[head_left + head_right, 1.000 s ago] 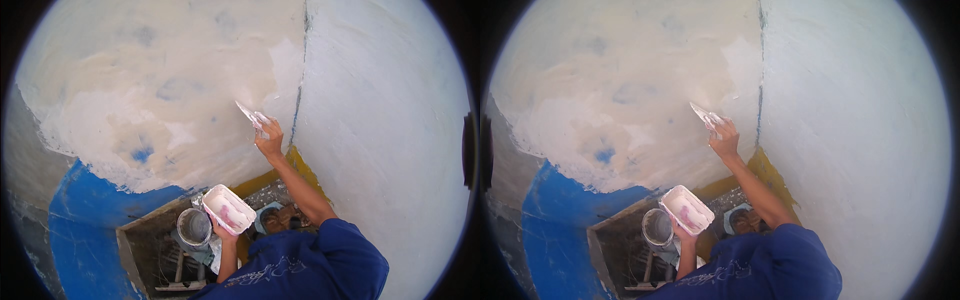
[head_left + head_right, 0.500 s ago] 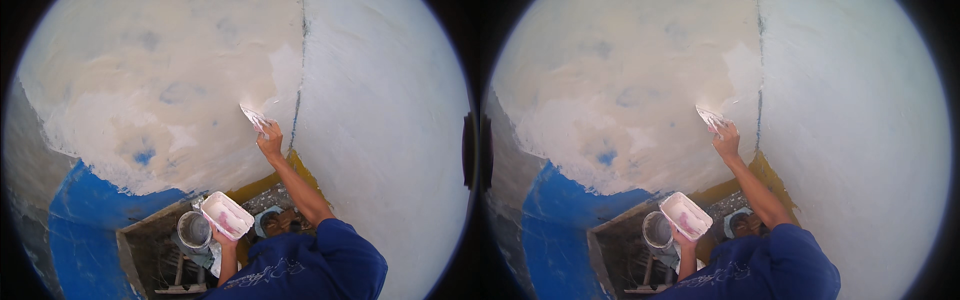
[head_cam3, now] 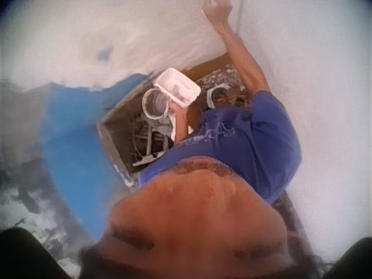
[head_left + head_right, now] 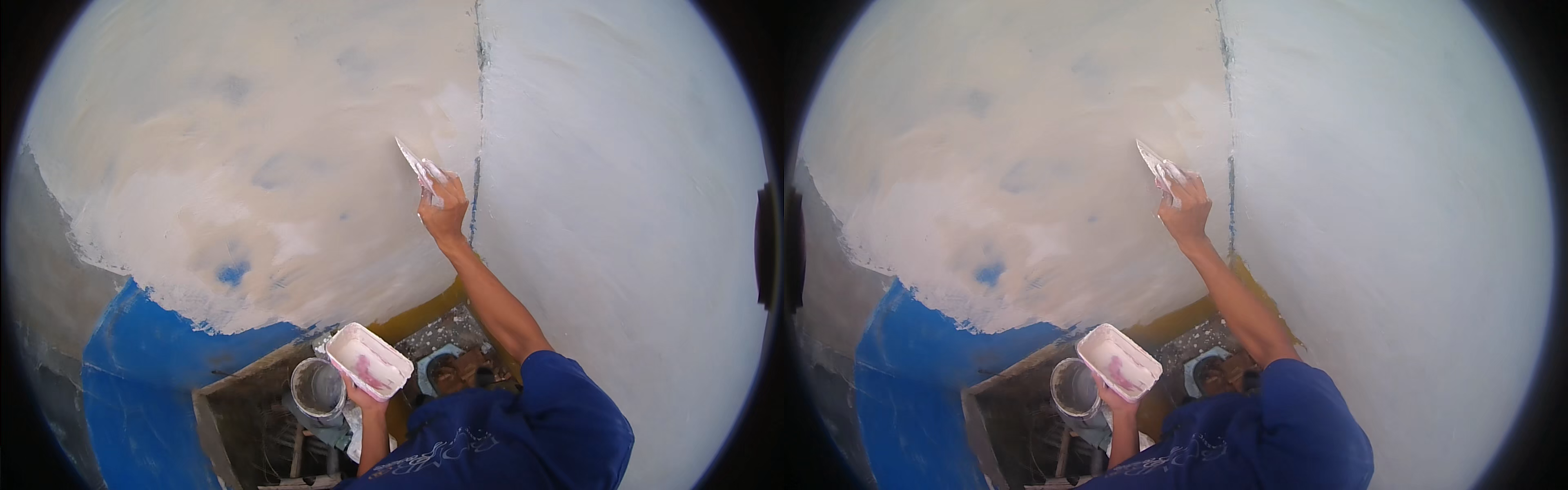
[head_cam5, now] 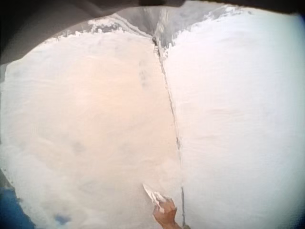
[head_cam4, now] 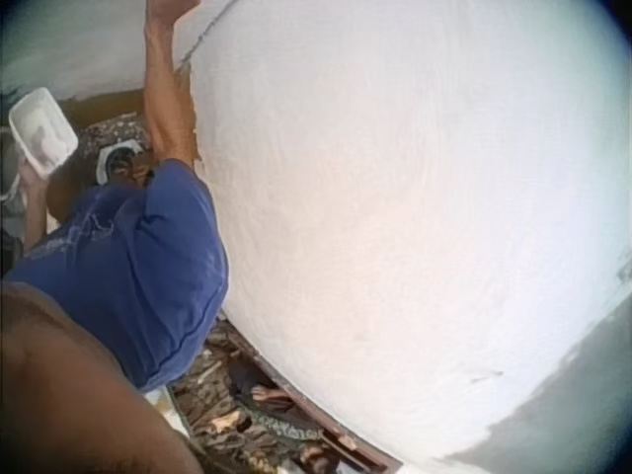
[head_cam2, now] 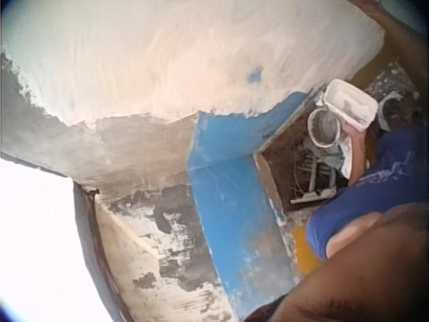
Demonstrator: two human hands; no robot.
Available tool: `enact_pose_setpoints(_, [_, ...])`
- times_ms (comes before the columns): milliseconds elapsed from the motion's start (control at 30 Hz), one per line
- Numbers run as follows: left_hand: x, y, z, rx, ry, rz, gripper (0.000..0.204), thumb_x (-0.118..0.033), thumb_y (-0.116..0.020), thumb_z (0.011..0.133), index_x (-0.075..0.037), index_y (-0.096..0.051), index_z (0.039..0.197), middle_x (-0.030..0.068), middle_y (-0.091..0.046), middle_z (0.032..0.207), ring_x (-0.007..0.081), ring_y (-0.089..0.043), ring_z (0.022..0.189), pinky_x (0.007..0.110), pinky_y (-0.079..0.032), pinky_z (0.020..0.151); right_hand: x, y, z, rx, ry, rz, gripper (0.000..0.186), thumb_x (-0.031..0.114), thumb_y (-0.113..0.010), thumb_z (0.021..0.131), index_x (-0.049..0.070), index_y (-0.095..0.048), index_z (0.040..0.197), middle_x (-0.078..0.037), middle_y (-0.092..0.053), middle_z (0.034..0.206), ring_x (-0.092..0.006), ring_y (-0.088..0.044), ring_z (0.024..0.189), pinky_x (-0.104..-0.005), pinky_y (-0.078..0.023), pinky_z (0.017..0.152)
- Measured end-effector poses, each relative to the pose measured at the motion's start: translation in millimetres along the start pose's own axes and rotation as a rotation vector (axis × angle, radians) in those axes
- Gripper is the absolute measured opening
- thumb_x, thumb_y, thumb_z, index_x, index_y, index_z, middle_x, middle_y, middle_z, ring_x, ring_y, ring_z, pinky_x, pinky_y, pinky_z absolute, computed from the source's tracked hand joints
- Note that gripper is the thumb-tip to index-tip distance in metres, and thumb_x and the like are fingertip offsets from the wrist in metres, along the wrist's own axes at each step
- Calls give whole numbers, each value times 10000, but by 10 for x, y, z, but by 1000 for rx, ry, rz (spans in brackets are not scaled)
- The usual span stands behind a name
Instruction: The person uses a putty knife to scrape white putty from a plastic container and spreads it across a blue and white interior wall.
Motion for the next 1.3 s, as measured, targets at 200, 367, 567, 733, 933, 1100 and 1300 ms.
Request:
enact_pose_setpoints(200, [105, 38, 93, 1, 14, 4, 686, -569, -387, 946, -98, -345, 1443, 113, -477, 1375, 378, -477, 1226, 578, -401, 1008, -417, 264, 807, -125, -50, -209, 374, -7, -671, 688, 117, -723, 1037, -61, -702, 940, -255, -634, 925, -360, -545, 689])
enact_pose_setpoints(367, [257, -170, 140, 54, 85, -15, 685, -562, -378, 950, -88, -343, 1443, 116, -483, 1367, 377, -467, 1236, 580, -390, 1018, -178, 30, 285, -69, 83, -207, 387, 5, -685, 648, 123, -728, 1014, -65, -697, 900, -257, -633, 919, -379, -540, 668])
enact_pose_setpoints(567, [247, -151, 75, 30, 73, -16, 662, -550, -377, 955, -95, -362, 1436, 112, -485, 1370, 378, -477, 1229, 579, -389, 1022, -159, 158, 157, 41, 13, 39, 333, 5, -673, 689, 88, -728, 1007, -79, -697, 889, -260, -646, 854, -373, -533, 693])
enact_pose_setpoints(733, [166, -87, -41, 64, 67, -52, 673, -560, -371, 954, -95, -351, 1441, 105, -485, 1371, 375, -479, 1229, 580, -389, 1024, -723, 260, 231, -165, -171, -224, 270, 15, -683, 737, 64, -720, 1000, -111, -673, 908, -292, -616, 900, -408, -510, 741])
enact_pose_setpoints(933, [50, 94, 72, 120, 76, -46, 691, -575, -360, 946, -93, -351, 1441, 119, -472, 1383, 374, -469, 1238, 572, -392, 1025, -531, 36, -578, 28, -160, -144, 262, 7, -676, 709, 109, -740, 942, -133, -670, 936, -313, -618, 904, -411, -512, 747])
enact_pose_setpoints(1100, [-13, 29, 148, 137, 102, 3, 714, -592, -358, 935, -92, -345, 1444, 116, -460, 1392, 362, -471, 1238, 564, -394, 1025, -632, 78, -701, 20, -241, 29, 235, 43, -681, 730, 56, -726, 961, -160, -658, 912, -345, -616, 869, -410, -497, 747])
enact_pose_setpoints(1300, [49, -272, 100, 185, 103, 23, 693, -567, -358, 948, -85, -339, 1446, 113, -445, 1411, 365, -466, 1243, 562, -396, 1023, -1017, 108, -406, -107, -438, -174, 256, 70, -681, 728, 31, -713, 979, -194, -604, 863, -378, -592, 816, -453, -474, 737])
Point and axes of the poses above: each hand's wrist, its own z-axis towards the middle knuckle, its own y-axis out of the back of the hand, x = y × z, the point moved 6 cm from there along z, towards the middle knuckle
